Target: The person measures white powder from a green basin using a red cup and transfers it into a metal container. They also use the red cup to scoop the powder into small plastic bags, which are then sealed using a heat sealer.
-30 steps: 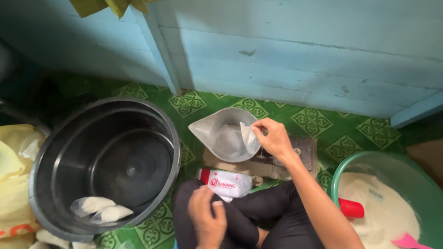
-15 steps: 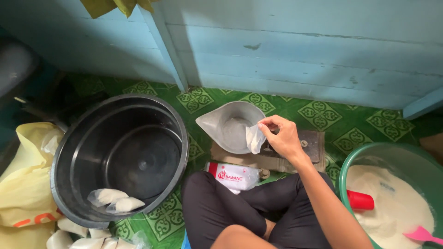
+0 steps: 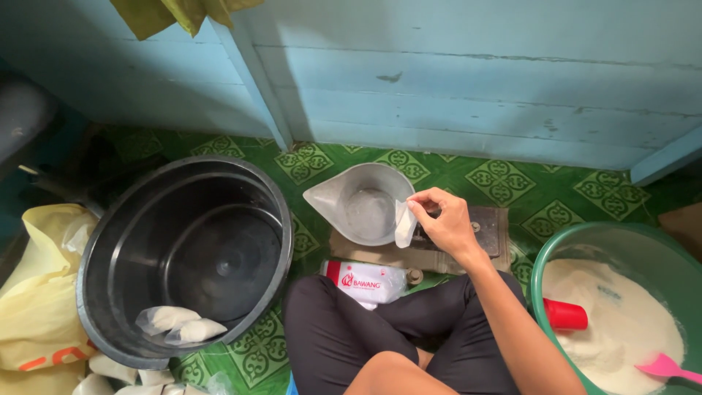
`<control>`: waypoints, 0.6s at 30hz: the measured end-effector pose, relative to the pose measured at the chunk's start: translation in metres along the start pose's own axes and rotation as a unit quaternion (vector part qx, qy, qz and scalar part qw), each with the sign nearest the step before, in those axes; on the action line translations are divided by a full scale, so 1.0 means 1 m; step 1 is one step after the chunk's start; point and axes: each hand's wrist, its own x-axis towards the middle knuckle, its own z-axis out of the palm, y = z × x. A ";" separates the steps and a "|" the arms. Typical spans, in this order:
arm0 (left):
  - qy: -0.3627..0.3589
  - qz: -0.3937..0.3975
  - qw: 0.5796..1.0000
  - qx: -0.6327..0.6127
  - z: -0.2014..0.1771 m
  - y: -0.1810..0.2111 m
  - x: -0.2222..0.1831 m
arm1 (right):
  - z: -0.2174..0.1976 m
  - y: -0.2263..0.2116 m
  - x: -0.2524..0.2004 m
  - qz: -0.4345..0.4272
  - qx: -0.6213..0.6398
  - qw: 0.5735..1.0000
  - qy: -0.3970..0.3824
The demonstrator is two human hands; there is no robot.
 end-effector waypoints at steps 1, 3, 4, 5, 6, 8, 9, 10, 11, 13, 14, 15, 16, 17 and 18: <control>0.003 0.006 1.000 -0.004 -0.012 -0.012 -0.004 | 0.000 0.000 0.000 0.000 0.000 1.000 0.001; 0.011 0.018 1.000 -0.012 -0.037 -0.035 -0.013 | 0.000 -0.001 -0.001 -0.002 0.000 1.000 0.001; 0.016 0.023 0.999 -0.016 -0.046 -0.039 -0.017 | 0.000 0.000 -0.001 -0.001 0.001 1.000 0.001; 0.020 0.028 0.999 -0.021 -0.053 -0.042 -0.021 | -0.001 0.002 -0.001 0.001 -0.003 1.000 -0.002; 0.024 0.032 0.999 -0.027 -0.061 -0.046 -0.025 | -0.002 0.003 -0.001 0.003 -0.006 1.000 -0.004; 0.028 0.045 0.998 -0.039 -0.072 -0.049 -0.029 | -0.001 0.001 -0.001 0.004 -0.004 1.000 -0.003; 0.031 0.051 0.997 -0.045 -0.077 -0.051 -0.032 | 0.000 0.000 -0.001 0.004 0.001 1.000 -0.005; 0.034 0.057 0.997 -0.050 -0.084 -0.049 -0.033 | -0.001 0.000 -0.001 0.005 -0.001 1.000 -0.003; 0.035 0.061 0.996 -0.055 -0.092 -0.046 -0.034 | -0.001 0.001 -0.001 0.004 0.000 1.000 -0.003; 0.039 0.070 0.995 -0.065 -0.105 -0.045 -0.038 | -0.001 0.001 0.000 0.005 0.002 1.000 0.000; 0.042 0.075 0.994 -0.069 -0.110 -0.046 -0.041 | -0.001 0.001 0.000 0.006 0.003 1.000 0.001; 0.045 0.078 0.993 -0.073 -0.116 -0.047 -0.046 | -0.001 0.001 0.000 0.007 0.005 1.000 0.001; 0.048 0.081 0.993 -0.077 -0.124 -0.047 -0.048 | -0.001 0.000 -0.001 0.010 0.006 1.000 0.003; 0.052 0.085 0.992 -0.081 -0.131 -0.046 -0.050 | -0.002 -0.001 -0.001 0.014 0.009 1.000 0.000; 0.056 0.088 0.991 -0.085 -0.139 -0.045 -0.053 | -0.002 -0.002 -0.001 0.019 0.011 1.000 -0.002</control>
